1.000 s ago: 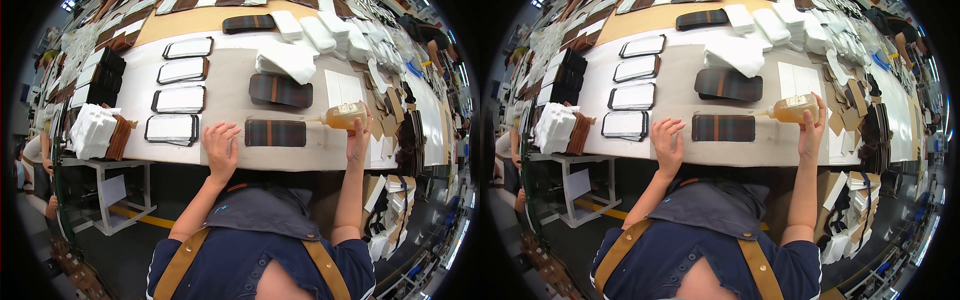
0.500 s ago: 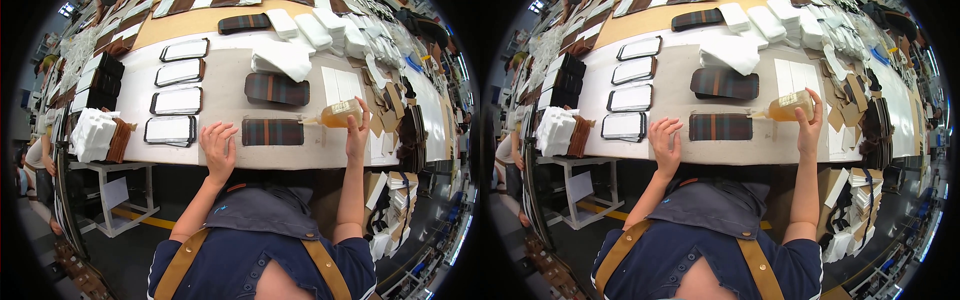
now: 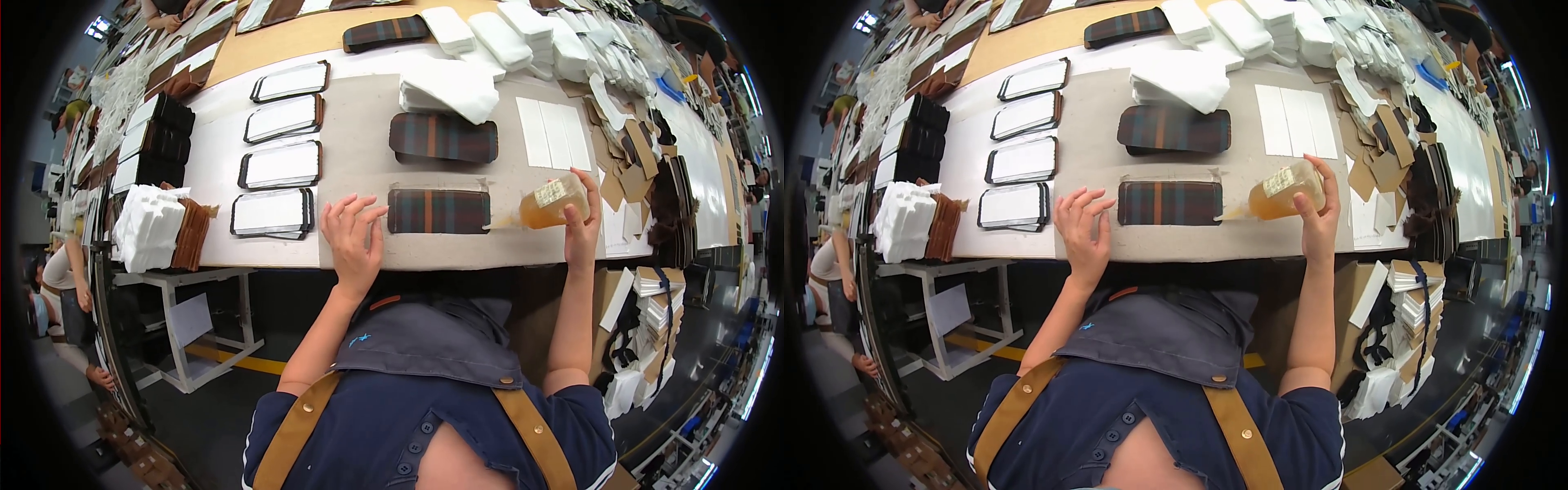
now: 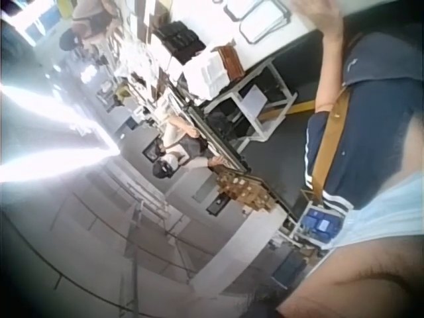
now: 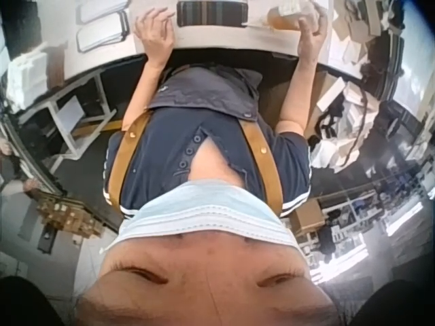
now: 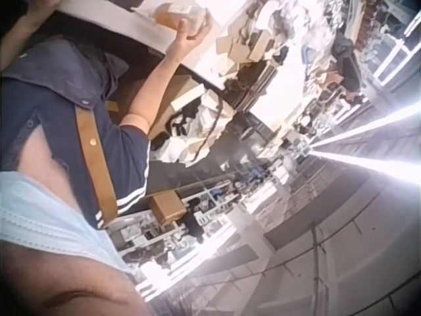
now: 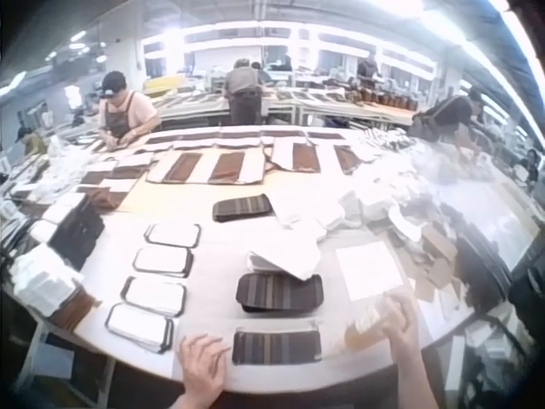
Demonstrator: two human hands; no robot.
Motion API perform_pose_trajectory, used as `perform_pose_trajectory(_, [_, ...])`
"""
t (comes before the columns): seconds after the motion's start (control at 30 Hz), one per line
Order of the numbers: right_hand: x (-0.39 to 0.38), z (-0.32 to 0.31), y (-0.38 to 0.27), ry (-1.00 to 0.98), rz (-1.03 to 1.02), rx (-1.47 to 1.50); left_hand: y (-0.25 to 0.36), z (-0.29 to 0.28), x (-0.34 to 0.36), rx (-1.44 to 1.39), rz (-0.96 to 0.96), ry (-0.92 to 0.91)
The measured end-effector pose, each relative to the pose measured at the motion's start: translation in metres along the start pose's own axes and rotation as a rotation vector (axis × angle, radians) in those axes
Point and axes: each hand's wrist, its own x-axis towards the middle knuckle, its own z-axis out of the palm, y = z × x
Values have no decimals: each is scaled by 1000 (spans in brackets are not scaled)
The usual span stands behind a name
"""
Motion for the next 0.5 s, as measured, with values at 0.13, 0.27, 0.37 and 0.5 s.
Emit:
perform_pose_trajectory(0.13, [-20,-6,2,50,29,95,1,0,0,15,2,-9])
perform_pose_trajectory(0.27, [-53,-17,7,249,114,312,0,1,-1,15,-11,-6])
perform_pose_trajectory(0.37, [-89,3,0,384,18,182,-1,2,-1,39,-7,-20])
perform_pose_trajectory(0.5, [-128,32,5,493,-87,55,-1,3,0,42,4,-26])
